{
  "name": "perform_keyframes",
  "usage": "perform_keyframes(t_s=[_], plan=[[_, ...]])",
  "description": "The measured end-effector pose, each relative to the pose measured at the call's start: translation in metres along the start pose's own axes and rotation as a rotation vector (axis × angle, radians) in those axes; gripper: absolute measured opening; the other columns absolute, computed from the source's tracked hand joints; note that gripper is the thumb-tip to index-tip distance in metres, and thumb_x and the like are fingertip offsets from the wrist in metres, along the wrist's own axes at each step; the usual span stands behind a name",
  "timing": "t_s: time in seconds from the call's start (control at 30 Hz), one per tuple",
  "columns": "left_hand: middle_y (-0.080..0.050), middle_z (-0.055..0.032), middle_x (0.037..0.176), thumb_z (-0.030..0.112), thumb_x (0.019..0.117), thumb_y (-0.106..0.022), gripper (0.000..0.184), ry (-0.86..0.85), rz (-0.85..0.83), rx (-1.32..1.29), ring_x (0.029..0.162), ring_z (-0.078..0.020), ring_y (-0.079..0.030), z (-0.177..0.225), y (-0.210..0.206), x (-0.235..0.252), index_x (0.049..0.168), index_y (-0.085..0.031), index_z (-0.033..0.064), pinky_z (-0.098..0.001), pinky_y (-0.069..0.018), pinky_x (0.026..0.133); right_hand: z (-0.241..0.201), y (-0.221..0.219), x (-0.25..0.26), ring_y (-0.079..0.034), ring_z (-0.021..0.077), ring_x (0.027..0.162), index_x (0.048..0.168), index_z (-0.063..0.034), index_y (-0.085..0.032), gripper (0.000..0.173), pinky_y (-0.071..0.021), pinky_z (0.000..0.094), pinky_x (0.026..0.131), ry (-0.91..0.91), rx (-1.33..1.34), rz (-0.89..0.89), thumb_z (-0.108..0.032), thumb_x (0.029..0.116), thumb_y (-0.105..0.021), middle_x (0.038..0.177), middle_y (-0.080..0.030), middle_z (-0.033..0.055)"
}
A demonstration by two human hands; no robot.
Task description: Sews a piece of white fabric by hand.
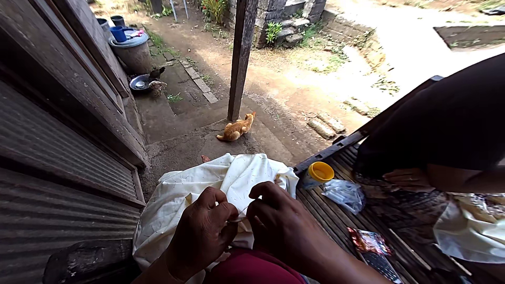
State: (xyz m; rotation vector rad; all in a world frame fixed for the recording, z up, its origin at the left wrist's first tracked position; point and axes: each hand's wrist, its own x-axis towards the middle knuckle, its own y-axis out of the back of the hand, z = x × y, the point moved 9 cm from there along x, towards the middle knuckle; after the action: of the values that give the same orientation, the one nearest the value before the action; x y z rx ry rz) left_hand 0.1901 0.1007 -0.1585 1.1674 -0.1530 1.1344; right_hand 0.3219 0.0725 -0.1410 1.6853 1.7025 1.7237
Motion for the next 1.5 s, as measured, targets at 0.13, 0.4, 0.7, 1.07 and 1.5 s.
perform_keyframes(t_s=[0.13,0.4,0.7,1.07,1.5], plan=[[-0.059,-0.0027,0.092,0.02,0.0891,-0.067,0.007,0.015,-0.016,0.049,0.083,-0.0048,-0.057,-0.001,-0.002,0.002,0.087,-0.069,0.0147,-0.0126,-0.0473,0.069,-0.003,0.0,0.001,-0.062,0.0152,0.087,0.091,-0.0123,-0.071,0.009,-0.0531,0.0215,0.074,-0.008,0.003,-0.027,-0.019,0.0887,-0.066,0.102,-0.064,0.0072],[-0.06,-0.0026,0.091,0.026,0.0908,-0.067,0.012,0.013,-0.066,0.041,0.079,-0.0044,-0.059,-0.001,-0.005,0.002,0.087,-0.069,0.0151,-0.0146,-0.0486,0.064,-0.007,0.0,0.007,-0.057,0.0129,0.08,0.078,-0.0136,-0.068,0.01,-0.0495,0.0206,0.068,0.02,0.007,0.027,-0.013,0.0866,-0.064,0.092,-0.06,0.0049],[-0.069,-0.0037,0.119,0.017,0.1001,-0.064,0.05,0.218,-0.336,-1.063,0.086,-0.0017,-0.065,-0.011,-0.031,0.003,0.142,-0.046,-0.003,-0.0199,-0.0552,0.073,0.008,0.006,0.013,-0.054,0.0027,0.088,0.086,-0.0152,-0.072,0.003,-0.0446,0.0127,0.076,-0.008,0.434,0.065,-0.016,0.0855,-0.069,0.092,-0.056,0.0025],[-0.059,0.0078,0.081,0.011,0.1024,-0.056,0.006,0.404,-0.519,-1.342,0.072,0.0008,-0.057,-0.015,-0.055,-0.005,0.098,-0.061,0.0116,-0.0169,-0.048,0.066,0.022,-0.001,0.008,-0.052,0.0022,0.09,0.084,-0.0148,-0.071,0.005,-0.0421,0.0138,0.077,-0.022,0.554,0.057,-0.016,0.0874,-0.067,0.09,-0.055,0.0008],[-0.057,0.0084,0.083,0.023,0.1033,-0.058,0.011,0.402,-0.433,-1.203,0.072,0.0024,-0.054,-0.019,-0.053,-0.009,0.102,-0.057,0.012,-0.0151,-0.0459,0.066,0.02,-0.012,0.008,-0.058,0.0062,0.094,0.091,-0.0075,-0.066,0.012,-0.0489,0.0136,0.083,0.049,0.473,-0.012,-0.015,0.1,-0.063,0.096,-0.058,0.0054]])
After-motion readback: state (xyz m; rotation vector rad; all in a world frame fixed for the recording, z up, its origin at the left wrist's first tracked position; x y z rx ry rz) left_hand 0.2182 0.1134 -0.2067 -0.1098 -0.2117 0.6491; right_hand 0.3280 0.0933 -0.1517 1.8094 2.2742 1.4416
